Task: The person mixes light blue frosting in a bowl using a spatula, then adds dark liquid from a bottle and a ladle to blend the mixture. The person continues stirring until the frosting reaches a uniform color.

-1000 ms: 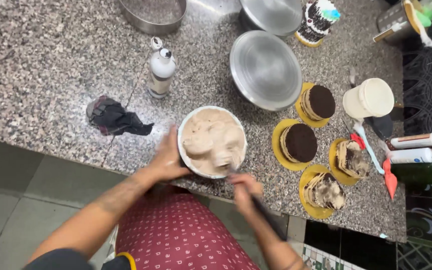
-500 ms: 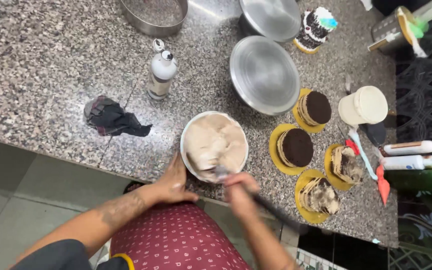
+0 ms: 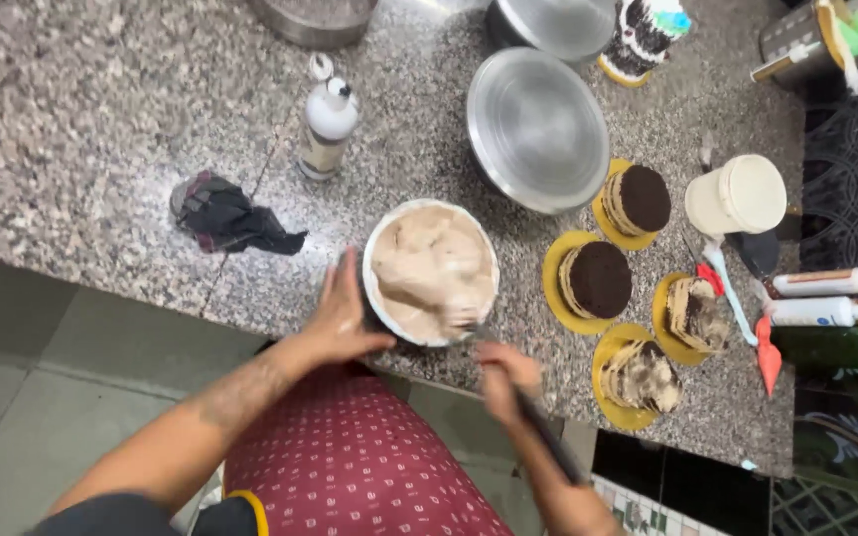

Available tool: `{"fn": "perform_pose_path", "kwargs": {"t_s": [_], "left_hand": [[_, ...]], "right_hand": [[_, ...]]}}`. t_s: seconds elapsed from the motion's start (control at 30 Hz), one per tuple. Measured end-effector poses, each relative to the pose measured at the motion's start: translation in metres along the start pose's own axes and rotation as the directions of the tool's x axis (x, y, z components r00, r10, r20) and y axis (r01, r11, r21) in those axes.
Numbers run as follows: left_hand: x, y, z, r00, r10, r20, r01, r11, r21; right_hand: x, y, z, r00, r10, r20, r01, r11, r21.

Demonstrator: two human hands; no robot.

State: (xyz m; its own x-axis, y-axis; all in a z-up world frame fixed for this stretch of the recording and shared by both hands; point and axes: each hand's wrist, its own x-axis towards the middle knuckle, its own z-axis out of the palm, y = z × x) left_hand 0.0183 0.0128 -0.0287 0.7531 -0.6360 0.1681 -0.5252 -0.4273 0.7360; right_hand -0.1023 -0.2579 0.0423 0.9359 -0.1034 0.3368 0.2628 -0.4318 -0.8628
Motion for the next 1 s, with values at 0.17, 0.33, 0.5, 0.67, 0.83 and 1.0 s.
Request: {"fn": "perform_pose_path", "kwargs": {"t_s": [0.17, 0.33, 0.5, 0.67, 0.83, 1.0], "left_hand": [[-0.005, 0.034, -0.013, 0.990, 0.016, -0.138, -0.031, 0.994, -0.102], [-0.002, -0.010, -0.015, 0.992, -0.075, -0.096, 0.068, 0.995, -0.074], [-0.005, 0.004, 0.029, 0.988, -0.032, 0.152, 0.024, 0.998, 0.056], [0.001, -0.004, 0.020, 0.991, -0.083, -0.107, 0.070, 0.990, -0.123], [0.027, 0.003, 0.010, 0.994, -0.041, -0.102, 0.040, 0.999, -0.017], [0.024, 0.064, -0.013, 0.931, -0.207, -0.300, 0.107, 0.942, -0.317]], "right_hand": [[-0.007, 0.010, 0.010, 0.914, 0.300, 0.272, -0.330, 0.941, 0.071], [-0.024, 0.050, -0.014, 0.995, -0.091, -0.047, 0.083, 0.986, -0.146], [0.002, -0.038, 0.006, 0.962, 0.273, -0.029, -0.266, 0.954, 0.139], [-0.025, 0.022, -0.002, 0.982, -0.129, -0.138, 0.094, 0.967, -0.236], [-0.025, 0.033, 0.014, 0.970, 0.236, -0.058, -0.204, 0.920, 0.335], [-0.001, -0.003, -0.026, 0.978, 0.122, -0.171, -0.128, 0.992, -0.025]]}}
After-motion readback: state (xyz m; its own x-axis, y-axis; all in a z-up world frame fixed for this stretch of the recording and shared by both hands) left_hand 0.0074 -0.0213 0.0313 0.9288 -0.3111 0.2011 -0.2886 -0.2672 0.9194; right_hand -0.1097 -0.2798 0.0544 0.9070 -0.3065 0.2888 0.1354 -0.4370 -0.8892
